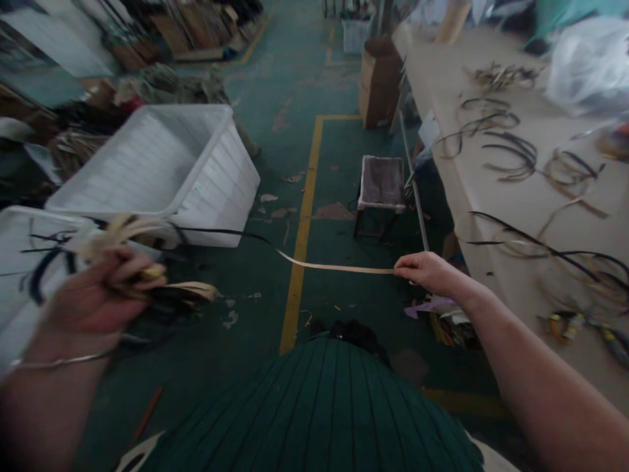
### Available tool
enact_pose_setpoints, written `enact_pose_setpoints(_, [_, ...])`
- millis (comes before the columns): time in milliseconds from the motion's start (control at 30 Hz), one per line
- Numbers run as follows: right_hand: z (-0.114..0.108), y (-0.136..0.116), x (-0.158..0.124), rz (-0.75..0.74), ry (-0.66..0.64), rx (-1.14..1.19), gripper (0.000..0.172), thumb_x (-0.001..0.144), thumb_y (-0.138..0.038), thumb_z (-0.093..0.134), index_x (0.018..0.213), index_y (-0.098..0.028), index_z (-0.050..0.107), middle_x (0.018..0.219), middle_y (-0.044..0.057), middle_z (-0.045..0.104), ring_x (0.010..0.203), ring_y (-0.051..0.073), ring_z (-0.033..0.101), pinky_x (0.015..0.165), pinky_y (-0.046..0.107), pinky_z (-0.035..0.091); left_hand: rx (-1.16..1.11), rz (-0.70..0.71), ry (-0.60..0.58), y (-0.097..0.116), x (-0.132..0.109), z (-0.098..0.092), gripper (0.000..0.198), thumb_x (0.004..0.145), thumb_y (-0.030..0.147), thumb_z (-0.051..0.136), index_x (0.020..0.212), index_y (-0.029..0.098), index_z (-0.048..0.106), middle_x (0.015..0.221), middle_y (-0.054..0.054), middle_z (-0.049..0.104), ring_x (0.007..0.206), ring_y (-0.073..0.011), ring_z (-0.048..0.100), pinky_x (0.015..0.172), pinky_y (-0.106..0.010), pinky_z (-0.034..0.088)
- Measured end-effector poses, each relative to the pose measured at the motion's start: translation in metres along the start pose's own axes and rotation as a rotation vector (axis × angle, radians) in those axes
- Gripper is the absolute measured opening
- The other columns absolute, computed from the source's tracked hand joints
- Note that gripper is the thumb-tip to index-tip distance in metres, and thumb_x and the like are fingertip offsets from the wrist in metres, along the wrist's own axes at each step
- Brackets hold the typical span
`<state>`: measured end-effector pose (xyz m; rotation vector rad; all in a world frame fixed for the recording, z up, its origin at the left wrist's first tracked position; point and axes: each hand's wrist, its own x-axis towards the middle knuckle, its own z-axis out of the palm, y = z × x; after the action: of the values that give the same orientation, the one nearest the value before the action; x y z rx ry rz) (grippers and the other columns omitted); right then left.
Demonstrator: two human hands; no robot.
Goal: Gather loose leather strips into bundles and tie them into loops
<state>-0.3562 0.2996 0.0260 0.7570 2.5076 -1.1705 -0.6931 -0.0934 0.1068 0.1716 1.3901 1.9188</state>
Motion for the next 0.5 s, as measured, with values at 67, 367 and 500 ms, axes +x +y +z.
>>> enact_pose_setpoints(67, [0.006, -0.042, 0.002, -0.107, -0.076, -0.137, 0.033, 0.086, -0.044, 0.047, 0.084, -0.018, 0.066, 0.072, 0.001, 0.061, 0.066, 0.014, 0.053, 0.06, 0.024, 0.036, 0.01, -0.121, -0.121, -0.026, 0.005, 0.03, 0.019, 0.084, 0.017, 0.055, 0.066, 0.013, 0.057, 0.059, -0.002, 0.051, 0.062, -0.0143, 0.056, 0.048, -0.02, 0.049])
enact_pose_setpoints(367, [0.032, -0.156, 0.008, -0.471, -0.15, -0.401, 0.031, 0.092, -0.033, 0.041, 0.078, -0.017, 0.065, 0.069, 0.002, 0.062, 0.06, 0.01, 0.051, 0.056, 0.023, 0.028, 0.059, -0.297, -0.388, -0.137, 0.023, 0.134, 0.032, 0.068, 0.031, 0.08, 0.087, 0.008, 0.068, 0.093, -0.013, 0.066, 0.078, -0.0165, 0.061, 0.071, -0.024, 0.053])
enact_pose_setpoints(500, [0.034, -0.153, 0.018, -0.446, -0.086, -0.415, 0.022, 0.086, -0.028, 0.049, 0.081, -0.017, 0.068, 0.074, 0.003, 0.065, 0.065, 0.011, 0.053, 0.058, 0.023, 0.029, 0.024, -0.342, -0.477, -0.157, 0.022, 0.151, 0.038, 0.067, 0.039, 0.08, 0.084, 0.009, 0.064, 0.068, -0.005, 0.06, 0.063, -0.0141, 0.058, 0.063, -0.024, 0.049])
